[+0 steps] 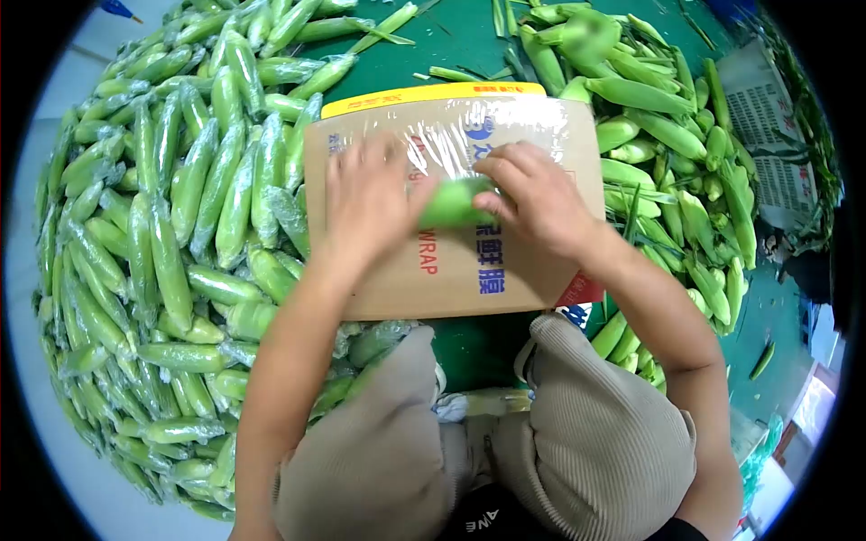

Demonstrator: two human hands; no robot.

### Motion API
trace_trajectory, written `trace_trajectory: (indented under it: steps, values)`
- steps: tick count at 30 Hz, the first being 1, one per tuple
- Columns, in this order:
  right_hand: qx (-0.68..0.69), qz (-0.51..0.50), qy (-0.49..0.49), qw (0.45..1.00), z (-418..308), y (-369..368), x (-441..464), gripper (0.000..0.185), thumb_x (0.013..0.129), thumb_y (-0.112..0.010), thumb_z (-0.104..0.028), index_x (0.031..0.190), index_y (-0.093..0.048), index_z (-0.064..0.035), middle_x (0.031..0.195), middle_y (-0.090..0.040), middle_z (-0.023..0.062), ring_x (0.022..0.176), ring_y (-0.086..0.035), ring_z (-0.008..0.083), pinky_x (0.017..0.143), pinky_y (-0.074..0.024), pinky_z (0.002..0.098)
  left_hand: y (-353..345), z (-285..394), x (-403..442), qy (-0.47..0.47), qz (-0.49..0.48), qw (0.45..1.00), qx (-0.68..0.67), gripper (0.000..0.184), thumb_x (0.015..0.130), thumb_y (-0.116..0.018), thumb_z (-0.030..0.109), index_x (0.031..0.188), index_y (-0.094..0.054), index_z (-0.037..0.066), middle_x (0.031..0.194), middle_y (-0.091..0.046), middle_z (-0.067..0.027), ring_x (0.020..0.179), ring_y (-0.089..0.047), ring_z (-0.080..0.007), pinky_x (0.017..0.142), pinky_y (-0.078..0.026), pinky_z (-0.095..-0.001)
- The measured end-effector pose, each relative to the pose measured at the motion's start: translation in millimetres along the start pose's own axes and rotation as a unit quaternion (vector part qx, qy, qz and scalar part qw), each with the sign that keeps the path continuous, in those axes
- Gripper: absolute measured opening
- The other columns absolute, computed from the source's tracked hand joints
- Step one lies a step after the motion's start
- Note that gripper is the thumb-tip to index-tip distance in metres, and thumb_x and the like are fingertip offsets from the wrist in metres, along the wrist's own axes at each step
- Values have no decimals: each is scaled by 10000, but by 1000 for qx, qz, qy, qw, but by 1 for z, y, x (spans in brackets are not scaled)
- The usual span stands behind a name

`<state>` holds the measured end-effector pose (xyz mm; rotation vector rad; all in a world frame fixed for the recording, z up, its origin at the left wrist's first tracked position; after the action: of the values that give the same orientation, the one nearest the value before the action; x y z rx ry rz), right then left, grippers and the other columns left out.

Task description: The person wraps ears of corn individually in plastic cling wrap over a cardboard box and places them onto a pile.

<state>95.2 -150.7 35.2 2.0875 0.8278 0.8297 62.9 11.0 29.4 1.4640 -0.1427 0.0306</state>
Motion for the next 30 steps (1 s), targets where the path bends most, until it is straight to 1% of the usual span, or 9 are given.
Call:
trace_trajectory:
  steps: [3,5,8,12,16,19,23,29,30]
  values:
    - [-102,-9,46,994,0,5,32,598,828,-838,-398,1271,-632,-53,1183,-607,121,1144,-606,337,981,-521,446,25,-41,64,46,99,994,-5,458,933,-710,300,1339,-704,89,1332,-679,-128,1266,-597,-331,1116,-410,-529]
    - [-146,-12,31,989,17,-1,44,669,772,-874,-412,1266,-626,-35,1184,-612,132,1155,-607,340,993,-525,446,22,-56,64,123,118,929,-327,471,919,-723,252,1370,-691,121,1366,-683,-99,1284,-609,-309,1139,-396,-541]
    - [-74,-69,-38,994,51,-9,56,735,733,-898,-416,1283,-624,-12,1188,-648,176,1144,-635,359,997,-532,448,27,16,40,-94,109,984,-103,520,890,-725,192,1405,-665,146,1372,-688,-93,1273,-632,-284,1146,-396,-547]
    - [177,-188,-159,953,55,-6,47,651,856,-786,-519,1200,-684,25,1044,-714,230,985,-686,410,932,-541,433,28,50,22,-163,208,963,54,602,789,-756,129,1381,-658,175,1203,-739,-94,1161,-686,-258,1067,-463,-513]
    - [35,-316,-155,936,59,-3,68,505,1042,-635,-441,1327,-676,-26,1197,-719,179,1019,-688,358,925,-542,395,8,48,24,-141,35,985,-89,422,784,-743,124,1202,-686,144,1014,-726,-84,988,-698,-321,861,-537,-462]
    - [-71,-81,141,984,34,-27,80,540,1069,-554,-489,1541,-558,-228,1663,-437,46,1554,-355,290,1244,-321,545,-8,49,21,-123,-118,978,-123,429,774,-756,143,1196,-681,129,1003,-739,-151,961,-711,-369,831,-551,-505]
    - [-119,-168,121,971,41,-75,52,641,1028,-539,-619,1582,-508,-297,1720,-338,-80,1631,-182,229,1295,-128,633,-26,61,-11,-77,-310,929,-187,473,752,-761,220,1204,-668,117,1031,-738,-227,978,-704,-451,864,-569,-531]
    - [-146,-120,149,971,18,-71,37,734,1011,-594,-568,1616,-444,-179,1663,-433,49,1579,-310,305,1288,-216,573,-46,140,-194,-249,-692,605,-304,753,763,-796,277,1456,-543,127,1174,-684,-216,1091,-672,-417,974,-539,-481]
    - [11,-187,115,976,-3,-53,23,776,973,-666,-531,1606,-440,-143,1621,-464,105,1520,-390,337,1252,-288,544,-49,139,-201,-259,-645,627,-352,834,753,-813,266,1505,-483,119,1233,-636,-210,1136,-651,-407,1003,-524,-471]
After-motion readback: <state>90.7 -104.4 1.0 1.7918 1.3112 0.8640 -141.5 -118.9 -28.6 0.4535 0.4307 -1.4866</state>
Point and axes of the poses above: each hand's wrist, its own x-axis towards the middle knuckle, its own y-axis out of the back of the hand, z = x × y, the point moved 10 cm from there along x, towards the middle knuckle
